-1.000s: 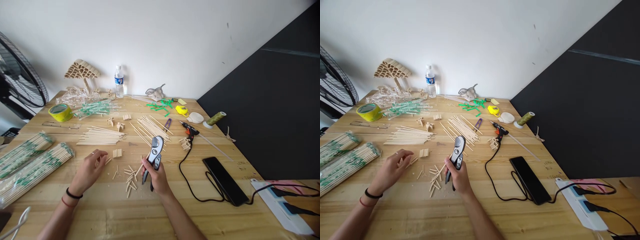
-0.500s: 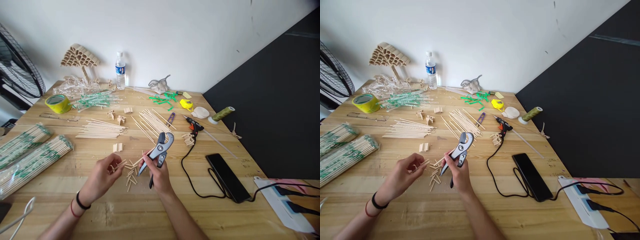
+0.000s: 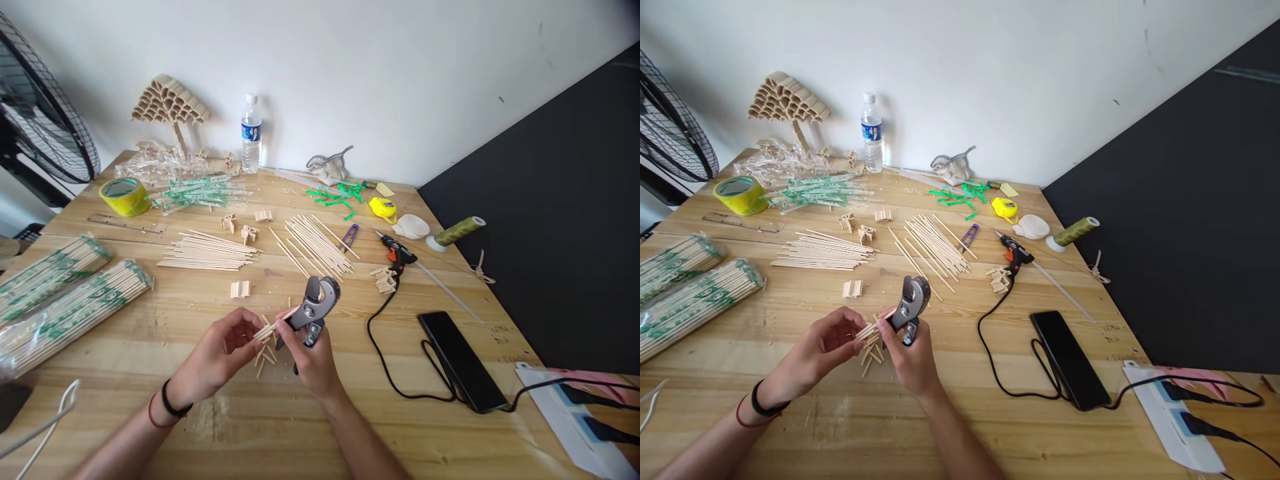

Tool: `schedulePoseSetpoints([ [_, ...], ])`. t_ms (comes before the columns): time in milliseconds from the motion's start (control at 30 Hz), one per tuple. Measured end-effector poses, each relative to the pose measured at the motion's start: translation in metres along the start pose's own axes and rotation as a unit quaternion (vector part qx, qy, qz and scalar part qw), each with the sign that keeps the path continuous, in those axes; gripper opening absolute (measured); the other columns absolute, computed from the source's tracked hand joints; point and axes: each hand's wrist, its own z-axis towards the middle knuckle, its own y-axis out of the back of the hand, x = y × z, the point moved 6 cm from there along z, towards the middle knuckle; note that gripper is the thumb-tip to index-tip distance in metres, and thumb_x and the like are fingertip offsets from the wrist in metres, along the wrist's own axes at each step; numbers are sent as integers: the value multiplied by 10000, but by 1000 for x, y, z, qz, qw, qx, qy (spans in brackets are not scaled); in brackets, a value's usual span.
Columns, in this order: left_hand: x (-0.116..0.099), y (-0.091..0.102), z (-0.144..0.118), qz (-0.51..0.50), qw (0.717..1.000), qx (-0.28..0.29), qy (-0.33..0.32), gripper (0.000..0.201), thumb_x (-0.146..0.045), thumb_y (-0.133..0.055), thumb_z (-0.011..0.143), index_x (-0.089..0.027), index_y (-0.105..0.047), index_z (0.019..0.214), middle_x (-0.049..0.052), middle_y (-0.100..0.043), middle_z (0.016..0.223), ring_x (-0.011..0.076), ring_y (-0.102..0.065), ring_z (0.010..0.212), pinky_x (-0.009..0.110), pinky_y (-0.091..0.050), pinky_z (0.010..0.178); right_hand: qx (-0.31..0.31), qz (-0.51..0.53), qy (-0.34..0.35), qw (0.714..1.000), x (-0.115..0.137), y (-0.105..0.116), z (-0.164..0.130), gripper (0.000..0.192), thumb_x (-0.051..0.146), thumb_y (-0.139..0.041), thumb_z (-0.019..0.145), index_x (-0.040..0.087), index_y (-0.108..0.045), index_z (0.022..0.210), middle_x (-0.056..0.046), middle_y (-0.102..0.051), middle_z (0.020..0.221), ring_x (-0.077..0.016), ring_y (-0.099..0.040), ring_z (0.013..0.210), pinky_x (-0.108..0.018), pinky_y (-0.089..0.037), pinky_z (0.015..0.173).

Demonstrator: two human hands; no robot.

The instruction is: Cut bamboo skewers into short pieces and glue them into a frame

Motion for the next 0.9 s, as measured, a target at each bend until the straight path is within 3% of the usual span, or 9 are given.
schedulePoseSetpoints([
  [167,-5,2,-1,33,999,-24,-12,283,-441,-699,955,-167,-634,925,26,-643,787,134,-596,685,244,-508,607,22,-34,22,999,6,-3,0,238,416,-640,966,190,-698,919,-57,-710,864,-218,-664,815,-329,-537,781],
  [300,-16,19,-5,78,989,-103,-66,251,-409,-707,953,-172,-632,917,6,-598,754,121,-564,648,231,-479,577,0,-166,120,979,21,10,4,82,262,-608,931,218,-657,980,-75,-702,933,-252,-669,903,-358,-535,830],
  [367,-21,26,-9,84,982,-135,-97,233,-397,-693,966,-177,-628,927,4,-583,757,119,-555,645,227,-469,570,-1,-234,172,957,27,17,7,236,164,-613,840,236,-635,1063,-89,-693,1033,-276,-658,986,-390,-531,890],
  [467,-27,31,-15,89,973,-158,-145,160,-340,-663,991,-192,-616,951,10,-578,801,121,-556,668,229,-472,583,30,-298,197,933,27,22,13,474,52,-572,734,247,-606,1165,-95,-679,1110,-292,-634,1063,-415,-518,945],
  [600,-32,23,-24,124,963,-139,-196,49,-224,-613,1009,-213,-604,961,26,-588,828,142,-563,716,256,-490,621,94,-321,211,918,25,16,14,524,9,-575,718,243,-599,1187,-94,-672,1143,-295,-613,1090,-434,-508,975],
  [767,-33,7,-29,173,958,-82,-216,79,-157,-554,1003,-224,-594,994,59,-626,857,178,-606,760,294,-508,642,121,-317,238,910,25,2,5,569,27,-603,701,229,-605,1233,-102,-658,1167,-302,-593,1110,-448,-505,975],
  [900,-33,3,-32,201,950,-78,-227,106,-131,-566,959,-234,-573,984,61,-653,837,187,-610,723,309,-504,620,135,-309,244,909,24,-5,0,570,44,-614,725,238,-590,1261,-103,-652,1193,-299,-590,1133,-479,-484,1029],
])
